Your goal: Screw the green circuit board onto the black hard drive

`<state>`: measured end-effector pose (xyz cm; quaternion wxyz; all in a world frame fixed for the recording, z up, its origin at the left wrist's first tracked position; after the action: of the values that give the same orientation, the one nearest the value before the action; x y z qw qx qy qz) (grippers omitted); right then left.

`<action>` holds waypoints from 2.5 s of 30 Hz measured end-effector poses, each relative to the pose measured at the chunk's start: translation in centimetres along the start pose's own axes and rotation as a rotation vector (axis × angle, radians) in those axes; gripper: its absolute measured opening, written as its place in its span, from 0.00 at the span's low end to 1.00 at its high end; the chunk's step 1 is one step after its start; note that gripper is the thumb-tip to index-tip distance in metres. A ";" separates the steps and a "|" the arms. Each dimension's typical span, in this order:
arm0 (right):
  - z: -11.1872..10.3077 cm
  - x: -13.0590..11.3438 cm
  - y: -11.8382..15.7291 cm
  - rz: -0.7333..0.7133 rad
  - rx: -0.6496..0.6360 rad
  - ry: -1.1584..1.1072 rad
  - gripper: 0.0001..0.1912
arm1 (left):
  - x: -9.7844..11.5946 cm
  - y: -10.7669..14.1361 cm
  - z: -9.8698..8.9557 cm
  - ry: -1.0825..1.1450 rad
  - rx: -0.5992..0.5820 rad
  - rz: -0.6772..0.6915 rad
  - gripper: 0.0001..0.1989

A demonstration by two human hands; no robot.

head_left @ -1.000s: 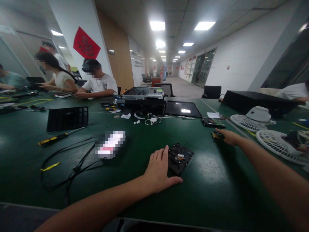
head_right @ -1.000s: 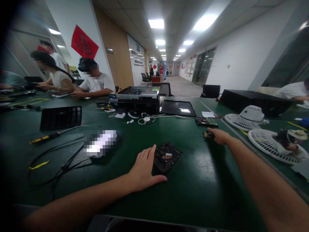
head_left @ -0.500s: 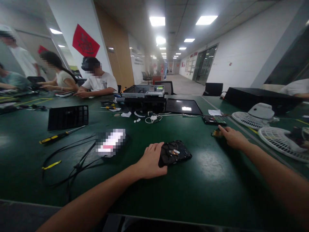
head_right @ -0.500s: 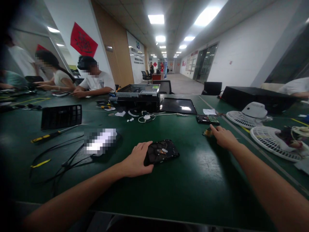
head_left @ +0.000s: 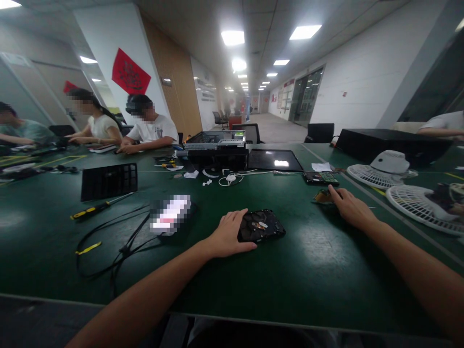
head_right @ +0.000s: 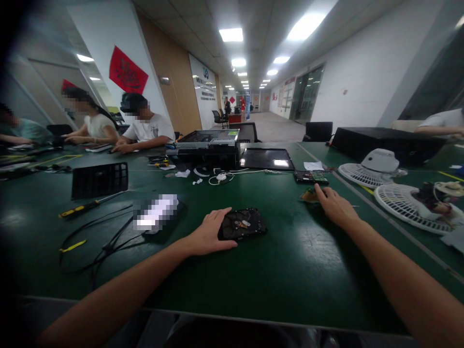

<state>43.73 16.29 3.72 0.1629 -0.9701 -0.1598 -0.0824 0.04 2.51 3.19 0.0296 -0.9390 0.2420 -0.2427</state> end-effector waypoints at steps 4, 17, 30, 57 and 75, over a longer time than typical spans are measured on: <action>-0.5 0.2 0.7 0.035 0.002 -0.020 0.39 | -0.2 0.2 -0.3 0.016 -0.012 0.021 0.55; -2.4 1.2 3.2 0.177 0.119 -0.231 0.32 | -0.1 0.7 -1.2 0.076 -0.030 0.017 0.60; -10.2 -16.1 -0.6 -0.162 0.279 -0.604 0.20 | -0.7 0.6 -3.3 0.112 -0.016 0.078 0.59; -15.8 -24.6 3.2 -0.370 0.528 -1.080 0.17 | 4.6 -1.4 -0.4 0.940 0.098 0.009 0.19; -7.0 -26.1 2.8 0.130 -0.486 -1.708 0.22 | 5.3 -1.1 -2.4 0.071 0.306 0.164 0.12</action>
<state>19.56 3.97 3.90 -0.2179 -0.7154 -0.1495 0.6468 3.46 1.17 7.87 0.1832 -0.8914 0.2790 -0.3066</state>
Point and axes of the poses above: each hand's wrist, its own y-axis away from the middle knuckle, its own z-axis out of the palm, x = y × z, the point moved 9 cm from there along -y, towards the middle knuckle, and after that the axes turned 2 degrees about -y, right-handed, at the moved point
